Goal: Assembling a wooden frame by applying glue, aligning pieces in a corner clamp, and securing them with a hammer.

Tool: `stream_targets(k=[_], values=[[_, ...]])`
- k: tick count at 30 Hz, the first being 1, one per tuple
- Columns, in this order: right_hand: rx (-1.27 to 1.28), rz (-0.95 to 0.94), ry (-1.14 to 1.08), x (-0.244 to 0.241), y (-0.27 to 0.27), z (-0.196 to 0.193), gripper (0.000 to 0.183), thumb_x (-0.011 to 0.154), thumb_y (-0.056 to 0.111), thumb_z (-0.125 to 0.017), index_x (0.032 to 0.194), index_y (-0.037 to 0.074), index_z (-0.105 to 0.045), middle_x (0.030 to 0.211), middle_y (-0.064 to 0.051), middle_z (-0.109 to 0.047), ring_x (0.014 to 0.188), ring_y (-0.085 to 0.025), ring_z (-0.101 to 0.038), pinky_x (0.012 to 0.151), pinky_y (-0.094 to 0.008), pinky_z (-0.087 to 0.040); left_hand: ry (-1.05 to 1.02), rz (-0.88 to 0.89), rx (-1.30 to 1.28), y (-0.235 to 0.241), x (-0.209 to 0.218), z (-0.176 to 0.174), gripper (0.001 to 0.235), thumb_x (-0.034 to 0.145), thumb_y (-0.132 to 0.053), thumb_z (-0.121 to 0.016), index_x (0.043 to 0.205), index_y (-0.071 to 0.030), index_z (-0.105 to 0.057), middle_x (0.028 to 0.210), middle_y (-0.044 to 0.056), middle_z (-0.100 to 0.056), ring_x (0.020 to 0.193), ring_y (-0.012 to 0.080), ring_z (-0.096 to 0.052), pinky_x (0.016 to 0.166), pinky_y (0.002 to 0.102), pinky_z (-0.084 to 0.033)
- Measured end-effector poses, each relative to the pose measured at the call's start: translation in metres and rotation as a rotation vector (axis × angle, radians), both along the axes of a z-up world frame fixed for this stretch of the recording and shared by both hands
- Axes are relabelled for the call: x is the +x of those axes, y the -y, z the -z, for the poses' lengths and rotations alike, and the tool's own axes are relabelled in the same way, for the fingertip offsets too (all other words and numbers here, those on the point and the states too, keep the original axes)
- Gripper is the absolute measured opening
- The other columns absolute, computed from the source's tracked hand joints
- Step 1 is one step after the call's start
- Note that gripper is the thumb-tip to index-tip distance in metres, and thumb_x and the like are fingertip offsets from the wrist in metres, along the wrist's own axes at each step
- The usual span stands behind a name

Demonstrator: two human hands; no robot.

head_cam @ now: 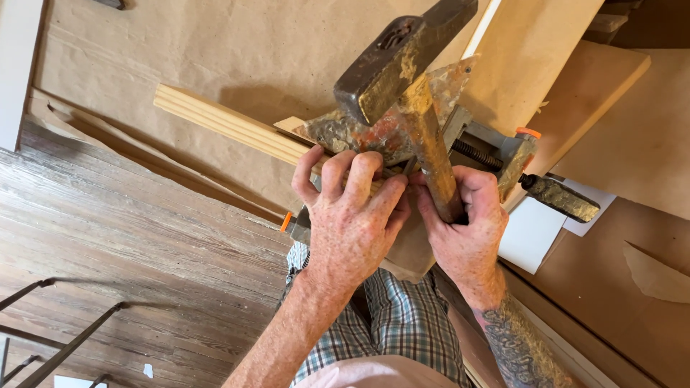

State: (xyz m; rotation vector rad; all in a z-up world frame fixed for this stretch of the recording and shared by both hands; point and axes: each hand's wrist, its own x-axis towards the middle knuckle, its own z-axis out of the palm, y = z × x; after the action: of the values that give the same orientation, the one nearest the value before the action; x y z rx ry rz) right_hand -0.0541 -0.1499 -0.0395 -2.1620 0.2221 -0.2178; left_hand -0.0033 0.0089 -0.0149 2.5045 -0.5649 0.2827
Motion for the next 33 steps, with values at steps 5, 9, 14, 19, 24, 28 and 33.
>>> stream_targets(k=[5,9,14,19,24,28,33], values=[[0.058,-0.025,0.04,0.006,-0.007,-0.008,0.035,0.094,-0.004,-0.078,0.115,-0.003,-0.05,0.106,-0.016,-0.074,0.096,-0.02,-0.075,0.079,-0.026,-0.061,0.009,-0.006,-0.004,0.001,0.001,-0.001,0.019,0.079,-0.019,-0.083,0.091,-0.015,-0.068,0.109,0.004,-0.054,0.106,0.0285,-0.053,0.107,0.058,-0.035],[0.089,-0.016,0.025,0.006,-0.009,-0.01,0.034,0.095,-0.004,-0.076,0.116,-0.003,-0.05,0.107,-0.016,-0.074,0.099,-0.02,-0.075,0.084,-0.026,-0.061,0.008,-0.005,-0.004,0.001,0.0,-0.001,0.018,0.08,-0.018,-0.083,0.092,-0.015,-0.069,0.109,0.004,-0.054,0.106,0.0285,-0.053,0.108,0.058,-0.035],[0.101,-0.03,0.033,0.007,-0.011,-0.013,0.034,0.095,-0.005,-0.075,0.116,-0.004,-0.049,0.106,-0.017,-0.074,0.098,-0.022,-0.076,0.085,-0.027,-0.062,0.014,-0.018,-0.001,0.002,-0.001,-0.001,0.019,0.079,-0.016,-0.083,0.092,-0.015,-0.069,0.109,0.004,-0.054,0.106,0.0286,-0.053,0.108,0.058,-0.036],[0.004,-0.125,0.105,-0.014,0.005,-0.024,0.039,0.098,-0.008,-0.071,0.125,-0.006,-0.044,0.113,-0.023,-0.072,0.109,-0.034,-0.077,0.1,-0.043,-0.065,0.031,-0.027,-0.009,0.004,-0.001,-0.003,0.021,0.076,-0.016,-0.083,0.091,-0.016,-0.068,0.107,0.004,-0.054,0.106,0.0284,-0.053,0.107,0.058,-0.036],[-0.126,0.211,-0.272,-0.093,0.02,-0.074,0.029,0.099,0.007,-0.055,0.123,-0.001,-0.066,0.078,-0.004,-0.067,0.048,-0.01,-0.053,0.051,-0.024,-0.046,0.035,-0.017,-0.001,0.003,-0.001,0.0,0.02,0.075,-0.009,-0.079,0.088,-0.016,-0.065,0.105,0.005,-0.054,0.104,0.0293,-0.053,0.107,0.059,-0.035],[0.054,0.314,-0.331,-0.127,0.008,-0.095,0.043,0.104,0.02,-0.045,0.138,-0.002,-0.059,0.078,-0.005,-0.061,0.043,-0.009,-0.045,0.038,-0.021,-0.032,0.043,-0.019,0.009,0.002,-0.001,-0.001,0.016,0.076,-0.015,-0.08,0.086,-0.017,-0.067,0.104,0.004,-0.054,0.104,0.0284,-0.053,0.109,0.057,-0.033],[0.156,0.32,-0.229,-0.158,0.022,-0.077,0.05,0.095,0.006,-0.056,0.143,0.009,-0.041,0.098,-0.021,-0.068,0.041,-0.018,-0.06,0.049,-0.024,-0.053,0.05,-0.006,0.021,0.002,0.0,-0.002,0.019,0.075,-0.014,-0.083,0.086,-0.016,-0.067,0.104,0.005,-0.053,0.104,0.0286,-0.052,0.108,0.058,-0.034]])
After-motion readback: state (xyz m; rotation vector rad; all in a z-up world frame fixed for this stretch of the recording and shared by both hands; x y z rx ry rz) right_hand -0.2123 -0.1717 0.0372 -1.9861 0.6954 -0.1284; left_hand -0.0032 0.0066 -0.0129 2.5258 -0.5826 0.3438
